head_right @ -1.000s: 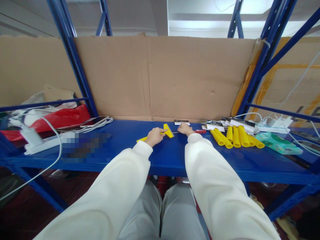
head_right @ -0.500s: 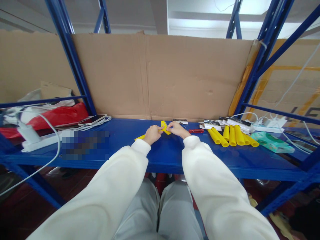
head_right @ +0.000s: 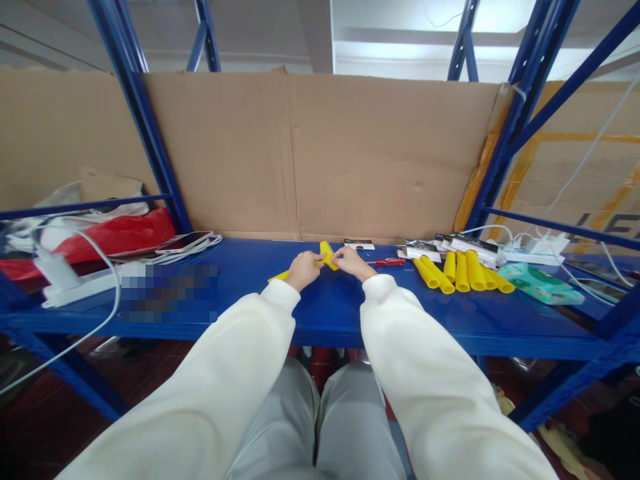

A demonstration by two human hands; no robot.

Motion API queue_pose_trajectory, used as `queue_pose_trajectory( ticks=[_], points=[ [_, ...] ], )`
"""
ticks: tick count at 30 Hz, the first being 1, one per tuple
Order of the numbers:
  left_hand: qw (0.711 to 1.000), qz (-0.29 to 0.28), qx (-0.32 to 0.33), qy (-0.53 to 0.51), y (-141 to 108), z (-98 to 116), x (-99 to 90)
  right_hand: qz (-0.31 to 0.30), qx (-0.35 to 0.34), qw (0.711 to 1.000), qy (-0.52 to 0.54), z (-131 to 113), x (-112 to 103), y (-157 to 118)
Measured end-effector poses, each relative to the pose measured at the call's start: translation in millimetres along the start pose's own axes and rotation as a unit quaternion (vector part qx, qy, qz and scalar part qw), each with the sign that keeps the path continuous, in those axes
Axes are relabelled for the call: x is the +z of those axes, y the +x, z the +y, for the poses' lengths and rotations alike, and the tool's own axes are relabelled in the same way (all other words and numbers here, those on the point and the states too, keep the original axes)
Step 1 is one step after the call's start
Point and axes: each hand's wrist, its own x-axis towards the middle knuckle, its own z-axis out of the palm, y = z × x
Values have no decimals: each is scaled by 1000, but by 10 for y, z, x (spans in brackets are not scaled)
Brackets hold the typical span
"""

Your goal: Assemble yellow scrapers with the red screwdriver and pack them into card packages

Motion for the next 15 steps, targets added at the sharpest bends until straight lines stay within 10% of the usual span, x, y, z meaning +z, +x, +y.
queue_pose_trajectory(
  ticks=[15],
  points=[
    [1000,13,4,12,-8,16,-48,23,101,970,221,-22,50,-14]
  ],
)
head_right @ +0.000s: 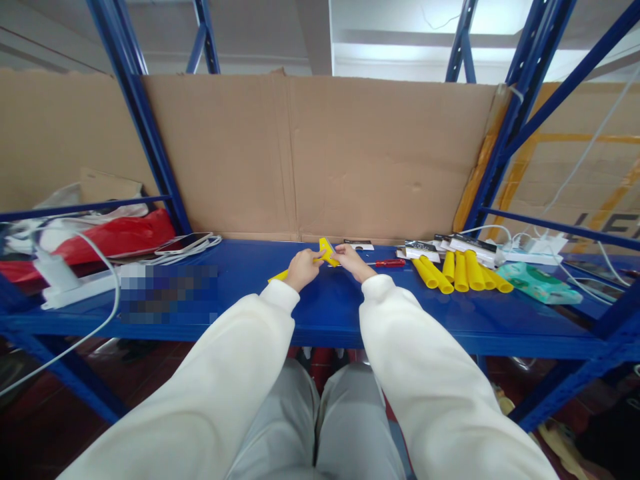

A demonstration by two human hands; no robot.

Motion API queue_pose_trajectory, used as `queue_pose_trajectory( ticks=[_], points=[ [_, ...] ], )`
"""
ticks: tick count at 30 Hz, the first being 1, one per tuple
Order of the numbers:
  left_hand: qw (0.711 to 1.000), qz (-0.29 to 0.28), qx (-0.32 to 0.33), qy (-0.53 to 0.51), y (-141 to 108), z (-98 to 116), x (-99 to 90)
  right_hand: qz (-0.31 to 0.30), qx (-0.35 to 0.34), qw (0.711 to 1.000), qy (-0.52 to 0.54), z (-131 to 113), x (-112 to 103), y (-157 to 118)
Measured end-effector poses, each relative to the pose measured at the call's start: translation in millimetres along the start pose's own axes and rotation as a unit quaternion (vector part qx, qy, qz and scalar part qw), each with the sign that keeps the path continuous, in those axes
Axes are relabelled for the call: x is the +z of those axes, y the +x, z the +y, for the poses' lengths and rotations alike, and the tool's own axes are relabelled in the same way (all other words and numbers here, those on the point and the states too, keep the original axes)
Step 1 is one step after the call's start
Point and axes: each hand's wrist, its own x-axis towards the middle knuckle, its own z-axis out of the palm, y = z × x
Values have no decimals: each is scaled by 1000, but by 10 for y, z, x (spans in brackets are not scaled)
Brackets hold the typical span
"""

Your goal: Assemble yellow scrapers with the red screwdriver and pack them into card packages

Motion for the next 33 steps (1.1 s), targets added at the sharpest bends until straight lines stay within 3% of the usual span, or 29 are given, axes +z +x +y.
queue_pose_trajectory(
  ticks=[6,17,23,25,27,30,33],
  points=[
    [1000,11,13,15,10,-6,-14,-104,45,992,54,-117,-95,-87],
    [980,-82,127,133,-20,-14,23,-40,30,998,32,-98,-198,-56],
    [978,-102,128,127,-30,-7,21,-72,4,997,-30,-16,-304,-24],
    [982,-97,117,108,-31,-12,11,-39,-15,996,-85,23,-391,28],
    [989,-79,99,74,-16,-26,-3,40,-37,983,-176,63,-501,87],
    [997,-31,59,-41,36,-60,-16,136,-22,928,-346,120,-659,140],
    [967,-14,-25,-254,85,-73,-1,141,24,884,-444,154,-748,137]
  ],
)
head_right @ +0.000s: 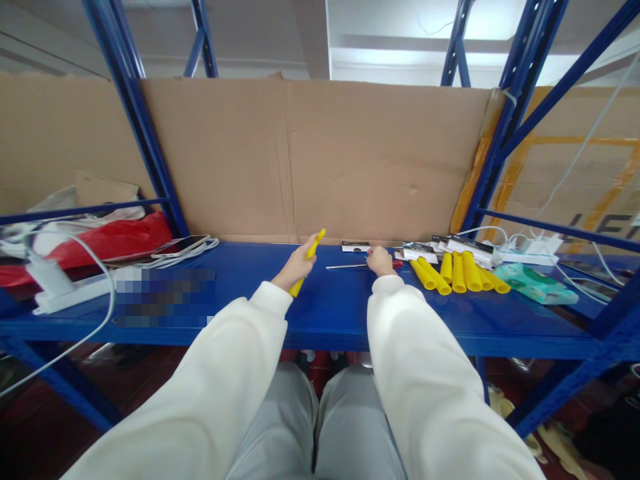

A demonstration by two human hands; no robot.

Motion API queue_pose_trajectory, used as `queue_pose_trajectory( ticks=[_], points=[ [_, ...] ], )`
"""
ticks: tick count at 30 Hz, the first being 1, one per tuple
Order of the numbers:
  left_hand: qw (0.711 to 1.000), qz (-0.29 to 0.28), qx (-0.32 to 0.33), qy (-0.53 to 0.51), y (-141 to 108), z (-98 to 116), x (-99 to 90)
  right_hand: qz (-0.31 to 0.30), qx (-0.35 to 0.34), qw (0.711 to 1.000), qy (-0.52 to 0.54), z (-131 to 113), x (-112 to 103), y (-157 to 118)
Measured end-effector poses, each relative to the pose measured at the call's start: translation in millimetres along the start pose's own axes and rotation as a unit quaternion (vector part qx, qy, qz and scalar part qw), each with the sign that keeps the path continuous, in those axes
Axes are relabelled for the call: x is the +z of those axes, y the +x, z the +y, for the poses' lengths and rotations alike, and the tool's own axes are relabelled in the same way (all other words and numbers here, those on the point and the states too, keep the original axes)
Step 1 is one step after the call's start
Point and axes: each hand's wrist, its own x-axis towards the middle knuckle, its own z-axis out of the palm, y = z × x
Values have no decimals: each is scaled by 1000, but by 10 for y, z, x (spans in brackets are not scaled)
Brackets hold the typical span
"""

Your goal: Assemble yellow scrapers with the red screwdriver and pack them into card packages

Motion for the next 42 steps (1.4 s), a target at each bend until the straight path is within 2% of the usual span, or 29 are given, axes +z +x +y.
queue_pose_trajectory(
  ticks=[3,6,9,13,18,28,34,42],
  points=[
    [973,-29,-104,-205,6,19,32,-28,3,998,-54,6,-10,-8],
    [926,-81,-165,-329,-17,64,46,-37,4,995,-88,-45,-12,1],
    [892,-110,-197,-392,-26,87,37,-54,3,992,-116,-107,-7,30],
    [871,-122,-212,-427,3,55,37,-75,1,986,-152,-165,15,78],
    [862,-135,-222,-435,31,24,53,-76,-3,979,-188,-209,32,97],
    [868,-133,-216,-427,-20,87,33,-79,-70,968,-225,-315,4,37],
    [862,-125,-222,-439,-44,117,20,-107,-64,970,-209,-303,30,61],
    [851,-133,-213,-461,0,21,46,-122,-66,971,-194,-310,21,55]
  ],
)
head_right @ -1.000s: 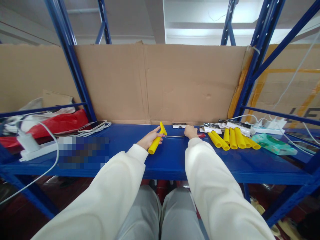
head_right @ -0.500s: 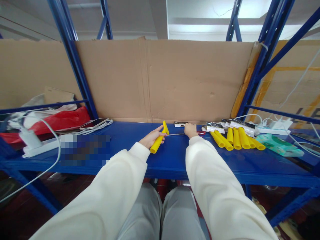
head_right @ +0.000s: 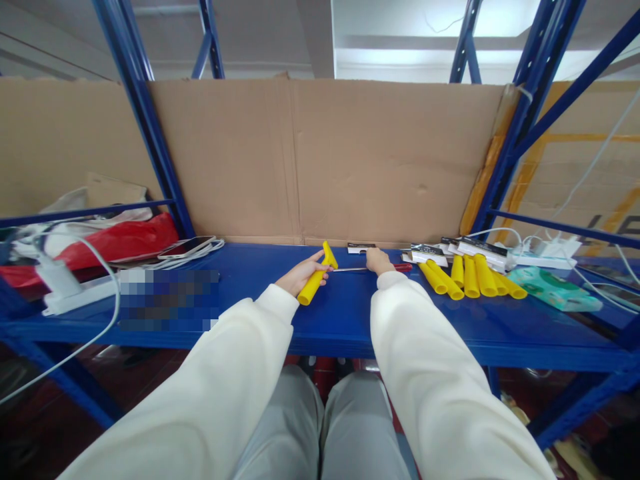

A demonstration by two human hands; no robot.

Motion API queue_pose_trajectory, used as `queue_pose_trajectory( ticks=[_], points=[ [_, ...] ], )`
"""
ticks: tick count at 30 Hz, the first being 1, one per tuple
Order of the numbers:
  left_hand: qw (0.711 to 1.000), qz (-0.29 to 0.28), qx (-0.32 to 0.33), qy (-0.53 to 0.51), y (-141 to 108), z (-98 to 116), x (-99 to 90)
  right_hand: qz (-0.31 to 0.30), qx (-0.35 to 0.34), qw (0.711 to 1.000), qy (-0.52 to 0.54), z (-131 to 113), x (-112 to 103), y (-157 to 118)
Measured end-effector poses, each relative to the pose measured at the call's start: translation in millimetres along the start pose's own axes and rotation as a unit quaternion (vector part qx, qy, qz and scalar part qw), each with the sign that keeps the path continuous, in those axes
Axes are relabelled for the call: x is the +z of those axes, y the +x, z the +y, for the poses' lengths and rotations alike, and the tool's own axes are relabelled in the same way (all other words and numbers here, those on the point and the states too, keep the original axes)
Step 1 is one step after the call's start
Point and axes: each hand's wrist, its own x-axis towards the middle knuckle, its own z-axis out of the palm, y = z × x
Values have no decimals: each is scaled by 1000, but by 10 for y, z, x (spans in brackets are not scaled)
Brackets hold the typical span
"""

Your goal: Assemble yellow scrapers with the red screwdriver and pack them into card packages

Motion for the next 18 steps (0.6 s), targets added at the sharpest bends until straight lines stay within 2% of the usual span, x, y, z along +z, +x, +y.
queue_pose_trajectory(
  ticks=[5,9,11,14,16,18],
  points=[
    [1000,-12,-7,-14,31,0,-31,30,12,998,47,54,25,11],
    [1000,-23,-7,-18,25,11,-38,88,-45,976,192,47,39,47],
    [999,-33,-7,-14,14,14,-37,114,-97,941,303,-11,40,64],
    [999,-44,-8,0,-2,18,-35,124,-175,868,448,-155,39,60],
    [998,-58,-7,6,-10,22,-36,121,-210,831,500,-253,40,32],
    [997,-75,-10,12,-17,27,-38,114,-232,811,524,-323,41,-5]
  ],
)
